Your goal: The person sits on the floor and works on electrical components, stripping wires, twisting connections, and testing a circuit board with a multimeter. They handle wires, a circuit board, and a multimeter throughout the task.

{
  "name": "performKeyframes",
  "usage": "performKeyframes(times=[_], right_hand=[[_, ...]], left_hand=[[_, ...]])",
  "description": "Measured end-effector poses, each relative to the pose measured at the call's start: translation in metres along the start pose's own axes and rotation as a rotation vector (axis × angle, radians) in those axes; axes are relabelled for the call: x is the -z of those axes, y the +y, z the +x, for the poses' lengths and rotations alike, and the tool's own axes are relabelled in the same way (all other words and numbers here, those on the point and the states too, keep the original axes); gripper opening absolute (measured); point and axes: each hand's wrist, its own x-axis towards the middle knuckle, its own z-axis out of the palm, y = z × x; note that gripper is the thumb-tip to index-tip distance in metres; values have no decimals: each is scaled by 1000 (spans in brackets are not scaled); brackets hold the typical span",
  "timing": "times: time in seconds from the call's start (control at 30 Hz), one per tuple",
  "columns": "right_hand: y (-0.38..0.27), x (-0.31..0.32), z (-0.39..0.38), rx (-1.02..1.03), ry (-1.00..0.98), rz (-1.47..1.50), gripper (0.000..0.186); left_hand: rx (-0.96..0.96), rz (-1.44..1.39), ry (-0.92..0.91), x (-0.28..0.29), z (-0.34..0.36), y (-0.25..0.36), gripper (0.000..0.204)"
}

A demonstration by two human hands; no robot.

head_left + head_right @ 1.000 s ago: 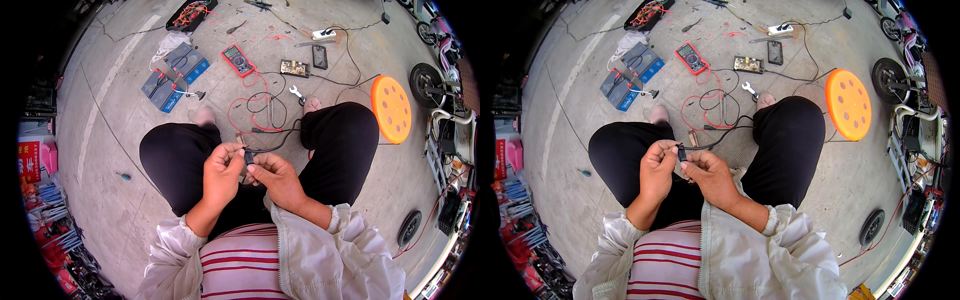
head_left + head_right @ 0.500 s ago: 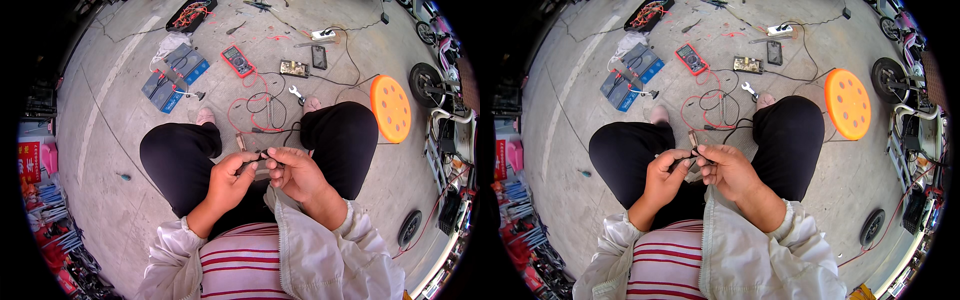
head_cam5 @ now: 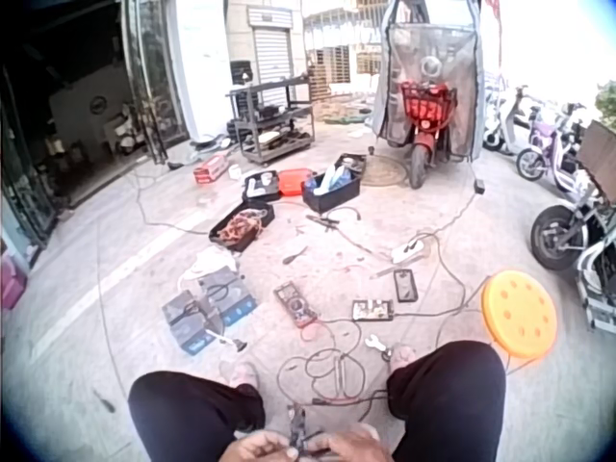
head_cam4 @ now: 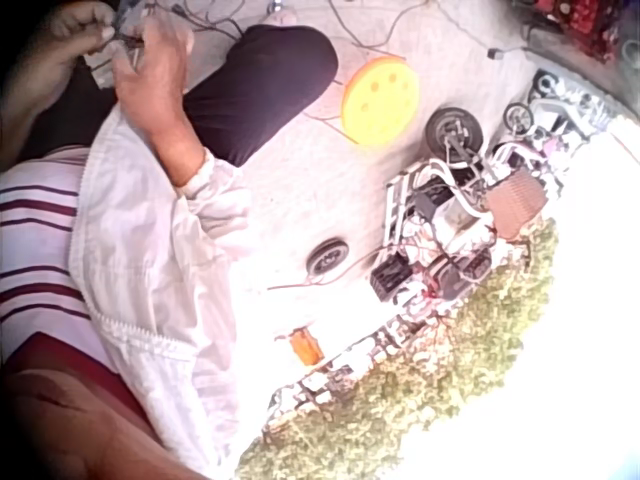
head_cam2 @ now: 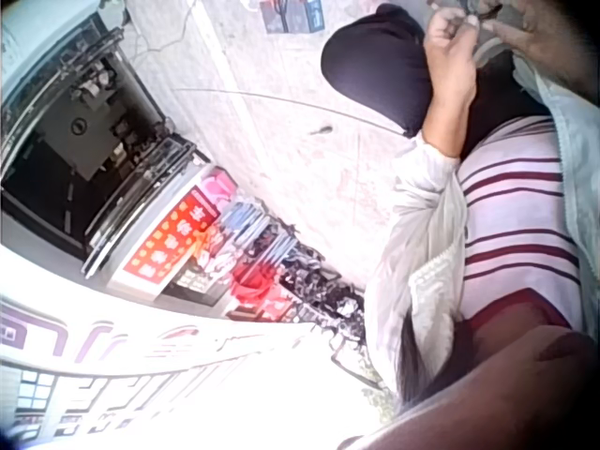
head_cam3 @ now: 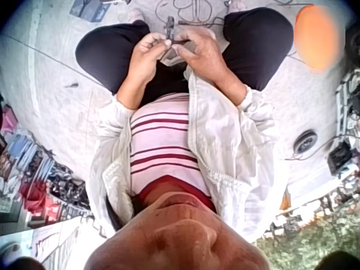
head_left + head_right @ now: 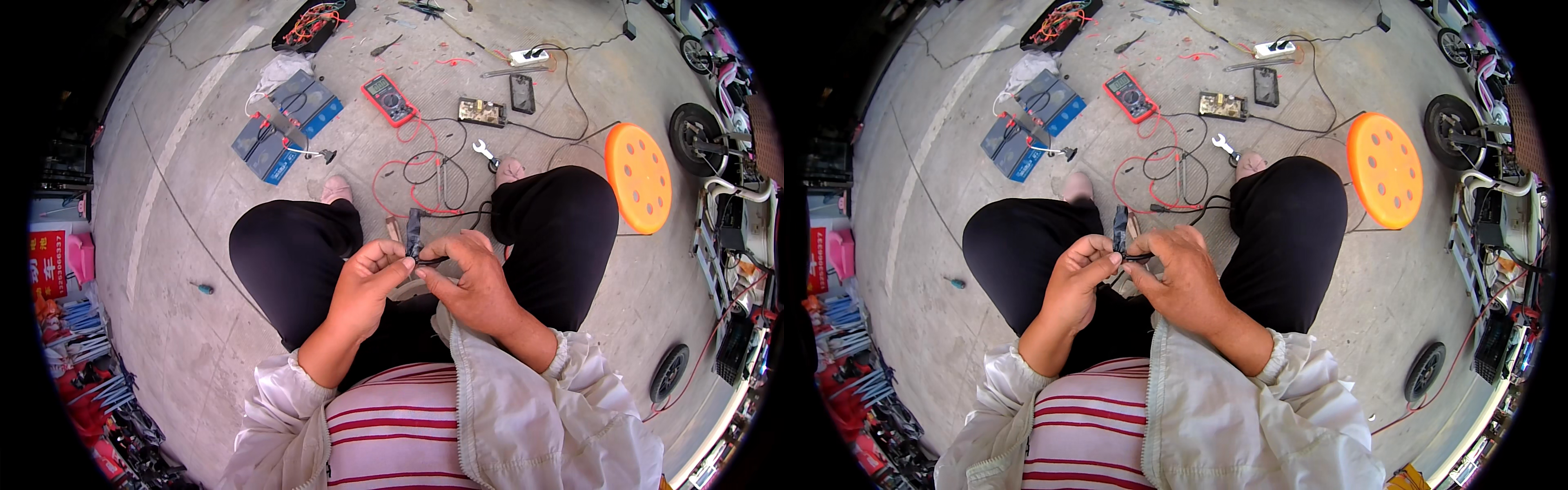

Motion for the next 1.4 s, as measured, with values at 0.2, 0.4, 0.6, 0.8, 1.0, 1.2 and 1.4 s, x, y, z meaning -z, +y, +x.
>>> performKeyframes(times=[0.2,0.4,0.6,0.8,1.0,1.2,1.4], right_hand=[[2,-2,2,112,19,-62,19],[5,-4,-1,70,40,-35,17],[1,-4,-3,-9,53,4,17],[3,-2,-3,90,47,-108,18],[12,1,-1,307,-10,-261,14],[13,3,2,298,5,-175,18],[4,3,-20,-168,177,121,23]], left_hand=[[29,-55,-35,7,2,-4,8],[-85,142,-6,-3,-2,-2,28],[-855,1098,57,-4,-5,-1,18],[-875,1214,24,-3,-6,0,27],[-595,1135,-122,-4,-5,12,20],[-88,836,-216,9,6,16,13],[138,358,-194,17,11,8,9]])
